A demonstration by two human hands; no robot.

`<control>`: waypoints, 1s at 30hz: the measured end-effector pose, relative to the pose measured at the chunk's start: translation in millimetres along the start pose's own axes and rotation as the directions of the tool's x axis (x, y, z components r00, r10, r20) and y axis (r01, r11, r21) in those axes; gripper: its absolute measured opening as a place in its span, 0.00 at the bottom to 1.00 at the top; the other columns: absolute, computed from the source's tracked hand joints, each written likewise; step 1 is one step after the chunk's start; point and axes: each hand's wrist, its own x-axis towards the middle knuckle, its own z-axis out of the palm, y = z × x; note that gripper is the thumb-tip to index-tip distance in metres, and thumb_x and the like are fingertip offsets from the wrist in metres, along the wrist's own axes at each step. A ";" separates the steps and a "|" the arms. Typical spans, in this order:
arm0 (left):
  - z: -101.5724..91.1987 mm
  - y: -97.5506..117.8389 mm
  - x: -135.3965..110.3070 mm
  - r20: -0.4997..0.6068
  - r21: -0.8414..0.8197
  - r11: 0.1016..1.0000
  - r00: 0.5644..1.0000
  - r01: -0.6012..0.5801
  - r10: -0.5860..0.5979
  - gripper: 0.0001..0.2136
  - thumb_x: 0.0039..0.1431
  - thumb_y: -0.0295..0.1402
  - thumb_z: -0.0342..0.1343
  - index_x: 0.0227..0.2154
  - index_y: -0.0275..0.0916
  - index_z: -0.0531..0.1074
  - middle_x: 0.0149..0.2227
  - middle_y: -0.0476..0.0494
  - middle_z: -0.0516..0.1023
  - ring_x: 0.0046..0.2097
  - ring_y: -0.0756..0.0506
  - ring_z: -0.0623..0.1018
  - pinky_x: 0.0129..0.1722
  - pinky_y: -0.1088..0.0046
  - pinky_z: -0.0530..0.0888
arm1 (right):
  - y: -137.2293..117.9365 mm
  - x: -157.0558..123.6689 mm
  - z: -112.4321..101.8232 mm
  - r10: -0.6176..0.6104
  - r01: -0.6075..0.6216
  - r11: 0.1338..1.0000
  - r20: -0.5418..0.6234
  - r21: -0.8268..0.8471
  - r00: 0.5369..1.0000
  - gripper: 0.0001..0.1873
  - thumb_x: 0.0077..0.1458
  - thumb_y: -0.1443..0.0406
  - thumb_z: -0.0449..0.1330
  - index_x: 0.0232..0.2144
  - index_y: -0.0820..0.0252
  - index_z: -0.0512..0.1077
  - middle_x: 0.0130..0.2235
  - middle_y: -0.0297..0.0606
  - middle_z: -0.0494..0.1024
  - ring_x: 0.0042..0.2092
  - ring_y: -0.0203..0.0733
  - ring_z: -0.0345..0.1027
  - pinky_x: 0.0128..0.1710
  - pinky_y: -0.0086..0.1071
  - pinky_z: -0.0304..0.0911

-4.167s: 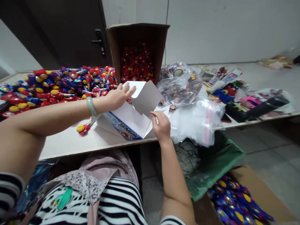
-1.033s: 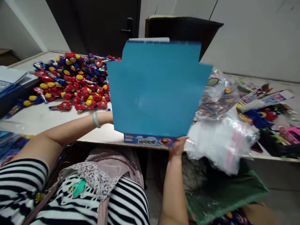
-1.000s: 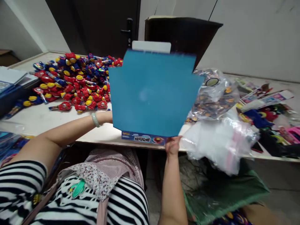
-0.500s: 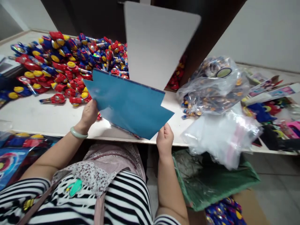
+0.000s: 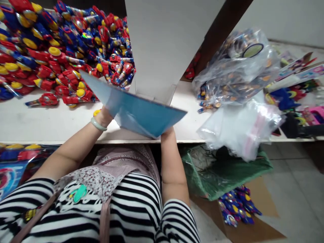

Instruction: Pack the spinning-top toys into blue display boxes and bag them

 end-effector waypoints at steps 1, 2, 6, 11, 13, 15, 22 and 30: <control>3.4 0.3 4.4 0.018 -0.045 0.998 0.999 0.034 -0.033 0.31 0.64 0.62 0.42 0.43 0.39 0.77 0.37 0.41 0.80 0.49 0.39 0.80 0.51 0.54 0.80 | 0.6 6.2 4.0 0.028 -0.027 0.996 -0.007 0.086 1.000 0.36 0.63 0.43 0.38 0.50 0.56 0.76 0.38 0.47 0.82 0.48 0.52 0.77 0.49 0.48 0.74; 6.6 1.2 8.1 0.037 -0.097 0.993 0.997 0.071 -0.068 0.30 0.63 0.61 0.43 0.44 0.38 0.76 0.38 0.41 0.80 0.49 0.39 0.80 0.51 0.55 0.80 | 1.5 12.3 7.6 0.045 -0.040 0.986 -0.030 0.162 0.999 0.36 0.62 0.43 0.38 0.50 0.57 0.76 0.39 0.46 0.81 0.48 0.51 0.76 0.49 0.48 0.74; 15.0 5.8 13.5 -0.043 -0.240 0.967 0.994 0.085 -0.098 0.32 0.64 0.64 0.43 0.49 0.39 0.69 0.45 0.39 0.79 0.50 0.41 0.79 0.54 0.58 0.77 | 5.9 30.7 14.8 0.015 0.036 0.978 -0.241 0.207 0.970 0.36 0.61 0.43 0.39 0.52 0.59 0.71 0.46 0.45 0.79 0.50 0.47 0.75 0.51 0.44 0.73; 17.8 7.3 5.3 -0.131 0.029 0.997 0.988 -0.077 0.080 0.30 0.58 0.63 0.55 0.48 0.41 0.67 0.49 0.38 0.77 0.51 0.42 0.77 0.54 0.64 0.74 | 0.2 29.9 7.0 -0.169 0.158 0.985 -0.476 -0.064 0.863 0.33 0.61 0.47 0.41 0.59 0.61 0.62 0.52 0.50 0.73 0.54 0.45 0.72 0.57 0.41 0.67; 18.4 8.3 3.3 -0.108 0.106 0.992 0.991 -0.066 0.078 0.28 0.62 0.60 0.51 0.49 0.39 0.68 0.48 0.38 0.77 0.50 0.43 0.77 0.52 0.65 0.74 | -8.5 29.8 -1.9 -0.299 0.234 0.953 -0.471 -0.194 0.830 0.33 0.62 0.49 0.41 0.59 0.64 0.63 0.53 0.53 0.72 0.57 0.48 0.69 0.59 0.42 0.65; 19.0 9.2 2.7 -0.091 0.174 0.982 0.992 -0.074 0.091 0.27 0.66 0.57 0.49 0.49 0.37 0.68 0.47 0.37 0.78 0.49 0.43 0.77 0.51 0.66 0.74 | -21.3 35.5 -14.1 -0.388 0.284 0.912 -0.392 -0.296 0.834 0.35 0.63 0.48 0.43 0.61 0.66 0.62 0.52 0.55 0.72 0.57 0.50 0.69 0.56 0.43 0.67; 24.6 2.0 0.6 -0.071 0.387 0.913 0.983 -0.128 0.168 0.23 0.72 0.47 0.43 0.59 0.37 0.66 0.58 0.33 0.74 0.60 0.40 0.74 0.61 0.61 0.71 | -71.2 90.5 -56.3 -0.315 0.278 0.682 0.072 -0.676 0.946 0.34 0.63 0.54 0.53 0.68 0.60 0.61 0.56 0.49 0.78 0.47 0.49 0.75 0.51 0.43 0.70; 32.6 -7.8 -3.4 0.080 0.642 0.737 0.974 -0.213 0.211 0.25 0.69 0.27 0.41 0.68 0.32 0.57 0.68 0.22 0.59 0.71 0.36 0.62 0.67 0.53 0.66 | -85.2 148.4 -42.2 0.126 0.349 0.238 0.385 -0.906 0.914 0.20 0.66 0.63 0.51 0.45 0.66 0.81 0.49 0.54 0.81 0.52 0.55 0.75 0.52 0.42 0.68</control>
